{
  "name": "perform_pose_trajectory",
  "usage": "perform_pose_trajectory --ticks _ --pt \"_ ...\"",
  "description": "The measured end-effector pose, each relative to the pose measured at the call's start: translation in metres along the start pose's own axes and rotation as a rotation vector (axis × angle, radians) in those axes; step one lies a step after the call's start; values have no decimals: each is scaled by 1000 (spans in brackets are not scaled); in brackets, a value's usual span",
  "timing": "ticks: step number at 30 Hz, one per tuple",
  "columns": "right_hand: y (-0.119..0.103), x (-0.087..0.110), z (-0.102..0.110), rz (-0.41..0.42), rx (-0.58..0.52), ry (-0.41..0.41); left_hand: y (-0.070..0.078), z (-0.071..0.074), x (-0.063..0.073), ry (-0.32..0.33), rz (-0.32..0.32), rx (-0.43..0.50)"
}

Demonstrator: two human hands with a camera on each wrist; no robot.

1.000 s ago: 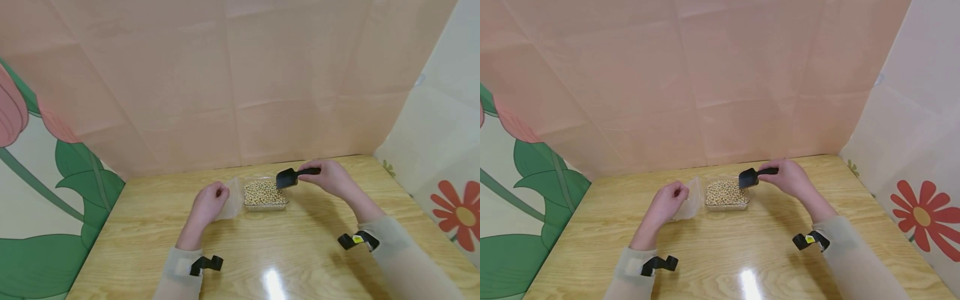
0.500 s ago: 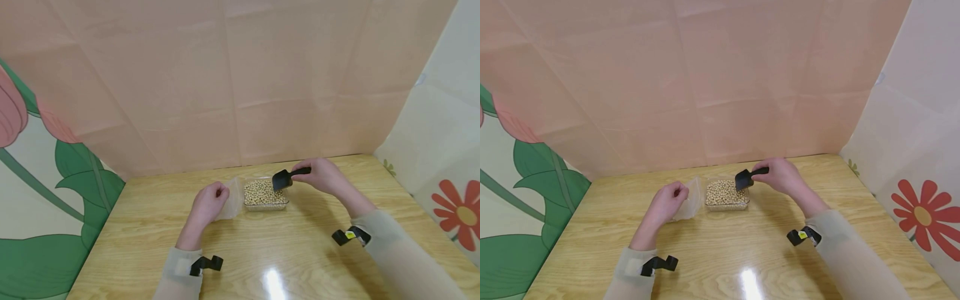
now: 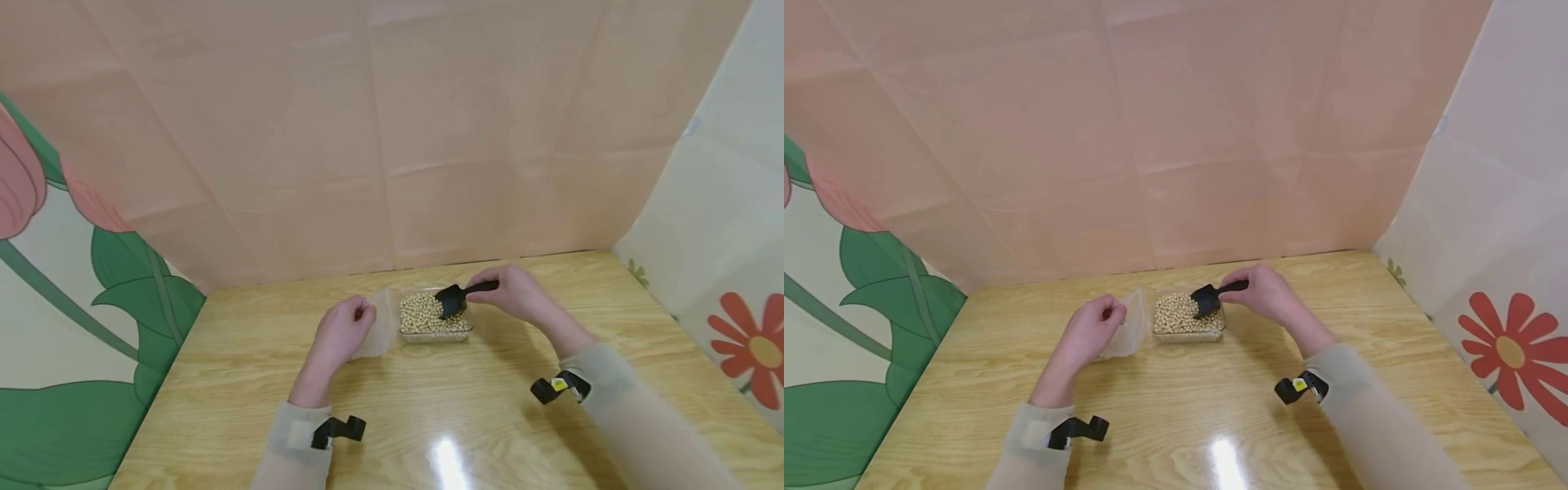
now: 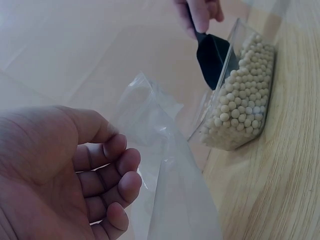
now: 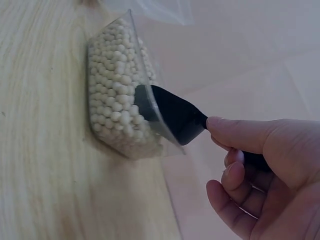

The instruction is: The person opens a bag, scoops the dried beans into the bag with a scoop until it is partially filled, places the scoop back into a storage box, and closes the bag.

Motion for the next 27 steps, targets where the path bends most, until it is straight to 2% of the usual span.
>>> perform_pose_trajectory --ticks 11,20,27 --pt "12 -1 -21 -40 -132 -23 1 0 1 5 -3 -4" --pt "25 -3 -36 -98 -191 -44 0 1 1 3 3 -5" --pt "30 -5 -44 -91 -241 -36 -1 1 1 -4 15 -6"
Point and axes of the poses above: each hand's wrist, its own x-axis away from the middle knuckle, its own z-axis out of the back of the hand, y = z × x, the point moved 5 cm from there along -x, towards the middle knuckle, and after that the axes turned 14 degrees about -z, right-handed, at the moved point
